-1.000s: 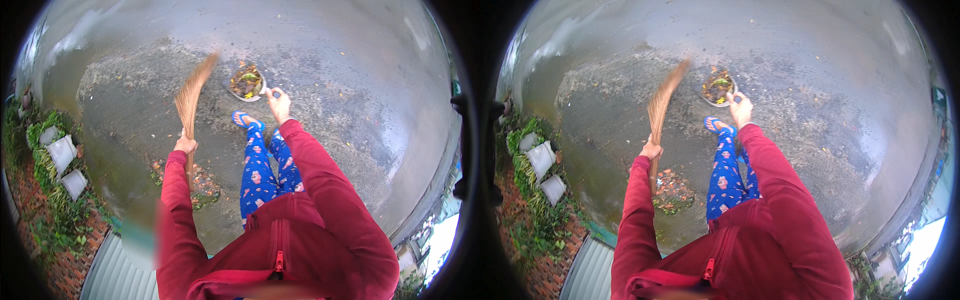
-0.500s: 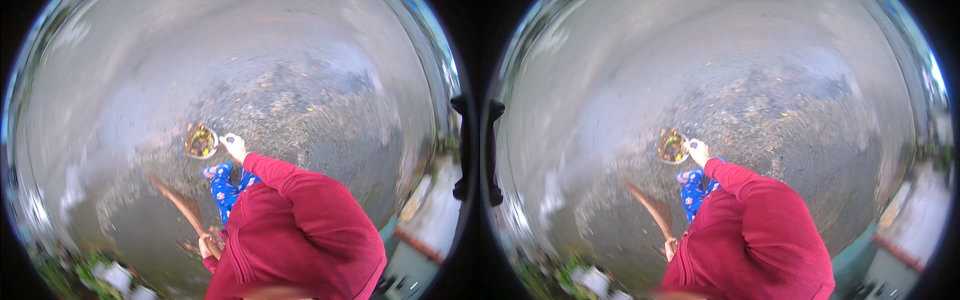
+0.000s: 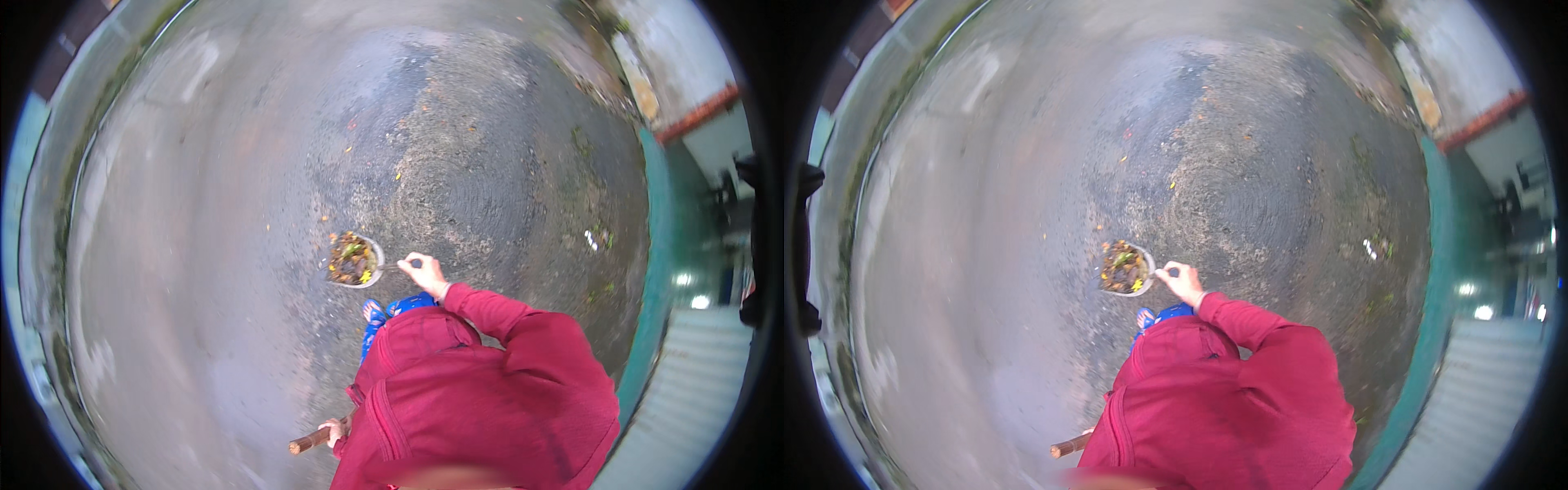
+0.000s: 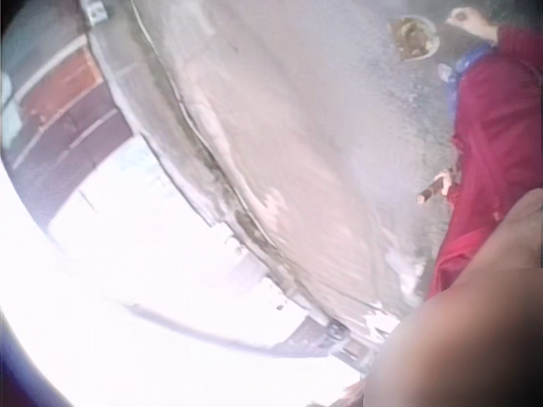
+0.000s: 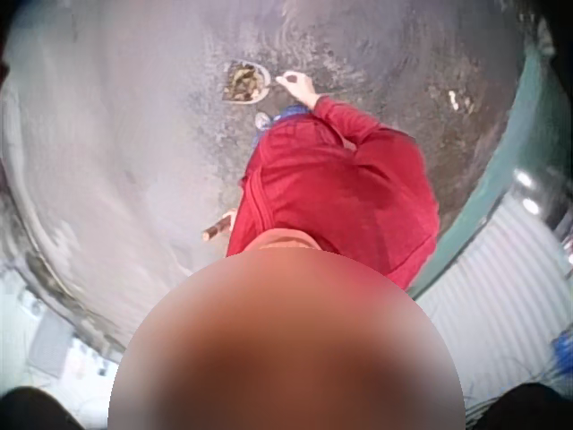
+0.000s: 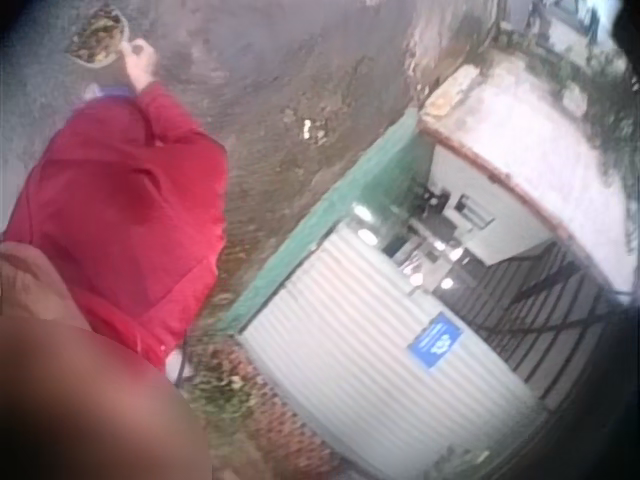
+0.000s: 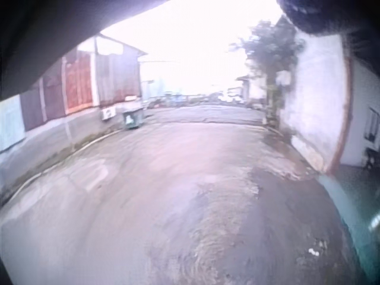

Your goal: The person sweeps scattered leaves and debris on a concrete surface using a broom and dustpan. They gather the debris into piles, scoop it into the dustpan, and carry it to a green waste bin, then return to continue sweeping.

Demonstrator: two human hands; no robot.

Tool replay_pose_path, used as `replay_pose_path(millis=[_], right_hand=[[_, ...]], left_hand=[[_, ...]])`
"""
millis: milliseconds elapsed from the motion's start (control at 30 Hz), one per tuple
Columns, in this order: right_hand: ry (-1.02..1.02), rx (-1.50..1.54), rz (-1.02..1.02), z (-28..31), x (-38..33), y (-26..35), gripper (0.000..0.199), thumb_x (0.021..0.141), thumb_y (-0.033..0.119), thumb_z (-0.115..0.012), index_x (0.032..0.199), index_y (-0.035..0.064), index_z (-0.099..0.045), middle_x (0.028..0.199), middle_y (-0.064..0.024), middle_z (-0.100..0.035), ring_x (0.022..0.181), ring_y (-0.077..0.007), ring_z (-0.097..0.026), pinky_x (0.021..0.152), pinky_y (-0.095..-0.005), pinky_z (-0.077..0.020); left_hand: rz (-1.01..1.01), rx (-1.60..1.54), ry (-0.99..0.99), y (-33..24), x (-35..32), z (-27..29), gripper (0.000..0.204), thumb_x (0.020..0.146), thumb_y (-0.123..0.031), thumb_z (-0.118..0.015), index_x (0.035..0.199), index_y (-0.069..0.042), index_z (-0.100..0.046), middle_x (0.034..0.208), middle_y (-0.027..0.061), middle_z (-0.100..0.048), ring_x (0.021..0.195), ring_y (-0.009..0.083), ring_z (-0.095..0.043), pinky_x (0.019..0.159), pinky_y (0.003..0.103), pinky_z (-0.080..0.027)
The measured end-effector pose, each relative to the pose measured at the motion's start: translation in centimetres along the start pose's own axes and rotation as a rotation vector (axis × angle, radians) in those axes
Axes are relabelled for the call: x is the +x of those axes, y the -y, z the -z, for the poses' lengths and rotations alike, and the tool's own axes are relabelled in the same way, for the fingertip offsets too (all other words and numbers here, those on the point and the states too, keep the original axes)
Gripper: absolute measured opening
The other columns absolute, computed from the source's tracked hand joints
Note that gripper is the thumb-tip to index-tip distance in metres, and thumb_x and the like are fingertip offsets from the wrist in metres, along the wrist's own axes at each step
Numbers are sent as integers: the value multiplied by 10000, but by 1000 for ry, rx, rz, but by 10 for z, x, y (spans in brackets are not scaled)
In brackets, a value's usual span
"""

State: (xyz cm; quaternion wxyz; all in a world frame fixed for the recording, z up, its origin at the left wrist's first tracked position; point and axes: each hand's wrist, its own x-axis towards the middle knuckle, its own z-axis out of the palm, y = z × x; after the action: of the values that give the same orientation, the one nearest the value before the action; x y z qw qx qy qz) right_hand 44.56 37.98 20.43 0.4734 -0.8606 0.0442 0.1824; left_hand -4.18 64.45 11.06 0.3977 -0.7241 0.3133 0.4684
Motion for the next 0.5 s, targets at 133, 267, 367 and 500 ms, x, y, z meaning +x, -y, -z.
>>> replay_pose_path(millis=[133, 267, 367, 500], right_hand=[[-285, 84, -63, 23, 14, -22, 214, 730, 281, -603, 693, 71, -590, 570, -15, -528, 575, -75, -479, 539, -254, -401], [-609, 360, -163, 43, 24, -43, 183, 751, 249, -611, 654, 100, -567, 621, 40, -514, 562, -60, -453, 518, -212, -387], [-689, 711, -199, 70, 31, -54, 183, 762, 234, -606, 658, 100, -539, 690, 40, -494, 613, -65, -455, 549, -208, -423], [-856, 857, -224, 111, 50, -67, 192, 773, 238, -591, 684, 85, -518, 693, 38, -451, 649, -54, -451, 598, -223, -459]], left_hand=[[387, 204, -687, 104, 47, -43, 775, 565, 38, -582, 1178, -101, -128, 724, 119, -516, 616, 287, -544, 411, 455, -481], [160, 734, -260, 186, 84, -59, 327, 629, -14, -538, 931, -29, -414, 657, 99, -509, 612, 228, -535, 449, 359, -494], [4, 1235, 307, 251, 111, -36, 52, 683, -66, -495, 695, -39, -453, 615, 56, -480, 564, 177, -505, 506, 260, -463], [156, 1770, 360, 351, 116, 29, 98, 686, -62, -500, 629, -49, -422, 579, 8, -440, 537, 96, -467, 504, 208, -430]])
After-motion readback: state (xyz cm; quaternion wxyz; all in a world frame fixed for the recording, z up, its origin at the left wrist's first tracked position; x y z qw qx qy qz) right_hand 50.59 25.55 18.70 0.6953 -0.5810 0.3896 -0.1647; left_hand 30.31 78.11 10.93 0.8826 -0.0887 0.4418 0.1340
